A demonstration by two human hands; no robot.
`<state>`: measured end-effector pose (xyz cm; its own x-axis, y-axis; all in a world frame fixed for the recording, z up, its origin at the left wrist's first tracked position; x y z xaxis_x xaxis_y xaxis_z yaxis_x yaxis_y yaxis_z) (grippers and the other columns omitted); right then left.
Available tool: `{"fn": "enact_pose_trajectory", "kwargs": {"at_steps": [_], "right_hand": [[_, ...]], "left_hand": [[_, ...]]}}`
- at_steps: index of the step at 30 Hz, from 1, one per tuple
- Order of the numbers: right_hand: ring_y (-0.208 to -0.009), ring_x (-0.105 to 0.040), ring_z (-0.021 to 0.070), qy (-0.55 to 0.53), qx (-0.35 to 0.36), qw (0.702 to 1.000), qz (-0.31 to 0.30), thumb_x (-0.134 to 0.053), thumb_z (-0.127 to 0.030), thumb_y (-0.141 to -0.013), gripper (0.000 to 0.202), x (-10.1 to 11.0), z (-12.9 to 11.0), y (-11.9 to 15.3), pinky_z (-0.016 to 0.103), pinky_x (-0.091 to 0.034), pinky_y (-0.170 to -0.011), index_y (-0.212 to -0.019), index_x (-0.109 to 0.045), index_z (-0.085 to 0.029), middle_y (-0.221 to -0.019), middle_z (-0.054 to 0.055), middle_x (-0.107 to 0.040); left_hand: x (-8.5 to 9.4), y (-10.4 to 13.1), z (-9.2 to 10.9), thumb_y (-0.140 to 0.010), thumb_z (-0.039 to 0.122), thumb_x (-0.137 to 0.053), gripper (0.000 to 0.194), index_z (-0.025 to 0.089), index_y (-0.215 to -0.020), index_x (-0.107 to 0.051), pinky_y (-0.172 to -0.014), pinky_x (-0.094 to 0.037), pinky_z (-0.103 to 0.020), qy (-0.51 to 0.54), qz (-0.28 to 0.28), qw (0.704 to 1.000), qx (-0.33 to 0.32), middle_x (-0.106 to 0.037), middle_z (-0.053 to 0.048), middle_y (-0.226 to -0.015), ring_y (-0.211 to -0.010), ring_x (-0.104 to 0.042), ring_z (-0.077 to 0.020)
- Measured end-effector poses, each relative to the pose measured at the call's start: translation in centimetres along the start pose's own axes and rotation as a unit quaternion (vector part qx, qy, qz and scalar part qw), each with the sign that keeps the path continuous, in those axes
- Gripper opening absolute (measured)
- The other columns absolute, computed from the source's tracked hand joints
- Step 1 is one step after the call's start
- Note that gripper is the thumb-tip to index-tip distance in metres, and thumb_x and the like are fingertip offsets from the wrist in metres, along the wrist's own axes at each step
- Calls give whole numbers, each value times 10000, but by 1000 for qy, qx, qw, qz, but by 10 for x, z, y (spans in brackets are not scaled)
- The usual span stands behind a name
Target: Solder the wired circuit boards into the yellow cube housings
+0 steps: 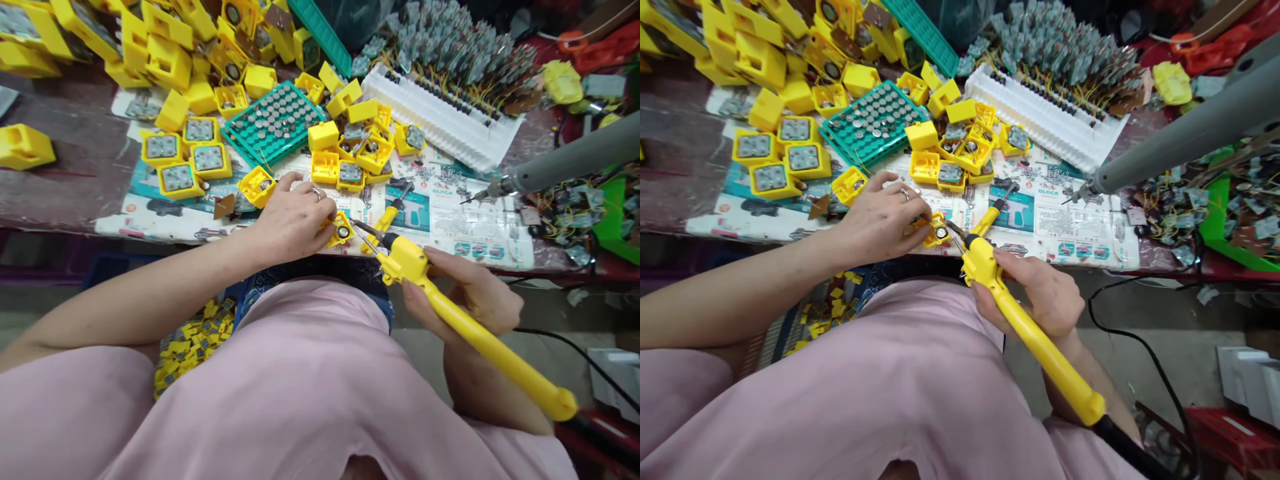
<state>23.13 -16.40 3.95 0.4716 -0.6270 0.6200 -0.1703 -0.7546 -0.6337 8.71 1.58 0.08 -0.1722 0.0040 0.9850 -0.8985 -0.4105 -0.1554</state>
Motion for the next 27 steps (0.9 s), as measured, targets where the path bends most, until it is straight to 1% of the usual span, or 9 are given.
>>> {"fn": "enact_pose_trajectory", "kwargs": {"at_steps": [2, 4, 7, 9, 12, 14, 18, 22, 27], "right_hand": [[-606, -703, 171, 10, 27, 999, 15, -825, -190, -730, 561, -2, -7, -1, 297, -607, -548, -1254, -642, -267, -889, 1, -776], [-617, -712, 179, 12, 37, 999, 28, -826, -155, -723, 537, -3, -12, -4, 298, -608, -541, -1217, -642, -259, -861, 0, -773], [-618, -719, 175, 7, 70, 997, 16, -837, -139, -713, 401, -6, -20, -11, 272, -605, -543, -1052, -652, -246, -742, -28, -742], [-595, -712, 157, 16, 106, 994, 2, -841, -149, -717, 324, -8, -25, -16, 238, -589, -530, -951, -631, -231, -686, -38, -720], [-568, -699, 134, 32, 140, 990, -3, -827, -223, -767, 259, -9, -30, -23, 208, -567, -515, -880, -593, -218, -667, -30, -710], [-556, -693, 124, 43, 152, 987, -8, -808, -261, -800, 245, -10, -33, -26, 197, -559, -513, -861, -575, -218, -654, -28, -706], [-545, -680, 104, 64, 172, 983, -28, -793, -259, -818, 244, -12, -39, -31, 178, -544, -517, -850, -555, -216, -636, -36, -699], [-561, -676, 107, 84, 184, 978, -56, -767, -267, -843, 209, -11, -42, -32, 198, -541, -526, -828, -561, -234, -651, -31, -705], [-583, -681, 108, 81, 204, 969, -113, -745, -225, -854, 172, -15, -47, -33, 213, -535, -545, -837, -575, -206, -675, -14, -711]], "left_hand": [[-1, 1, 1, -907, 326, -447, 259, 204, -859, -670, -998, -436, -503, 0, 13, 1000, 1, -710, -56, -842, -894, -647, -242], [-1, 3, 1, -896, 320, -462, 242, 204, -870, -672, -979, -440, -502, 8, 26, 1000, 10, -708, -56, -858, -900, -646, -246], [-2, 3, 1, -882, 303, -474, 236, 197, -875, -686, -981, -438, -511, 29, 28, 999, 31, -707, -65, -857, -913, -650, -259], [-3, 3, 1, -878, 300, -475, 249, 187, -878, -697, -996, -435, -526, 42, 24, 998, 42, -712, -79, -867, -928, -654, -273], [-3, 4, 2, -880, 306, -473, 269, 178, -887, -709, -1014, -427, -539, 59, 29, 996, 52, -714, -94, -869, -937, -658, -286], [-3, 4, 2, -879, 313, -472, 271, 181, -887, -709, -1016, -426, -545, 65, 36, 996, 52, -716, -96, -873, -935, -658, -291], [-3, 5, 2, -873, 316, -477, 255, 192, -877, -700, -1022, -421, -553, 69, 43, 995, 49, -722, -89, -876, -929, -655, -292], [-3, 6, 2, -874, 312, -471, 256, 184, -878, -692, -1016, -427, -540, 71, 40, 995, 52, -720, -98, -870, -930, -653, -293], [-5, 6, 3, -892, 307, -453, 267, 171, -890, -683, -974, -455, -507, 56, 43, 996, 50, -715, -103, -851, -902, -661, -282]]}}
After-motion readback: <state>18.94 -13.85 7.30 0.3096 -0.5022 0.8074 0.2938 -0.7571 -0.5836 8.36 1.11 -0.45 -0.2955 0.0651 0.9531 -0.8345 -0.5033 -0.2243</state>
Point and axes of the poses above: each hand's wrist, its own y-axis away from the middle knuckle, its own x-axis out of the back of the hand, z = x × y, the point moved 6 cm from there along -y, towards the middle knuckle
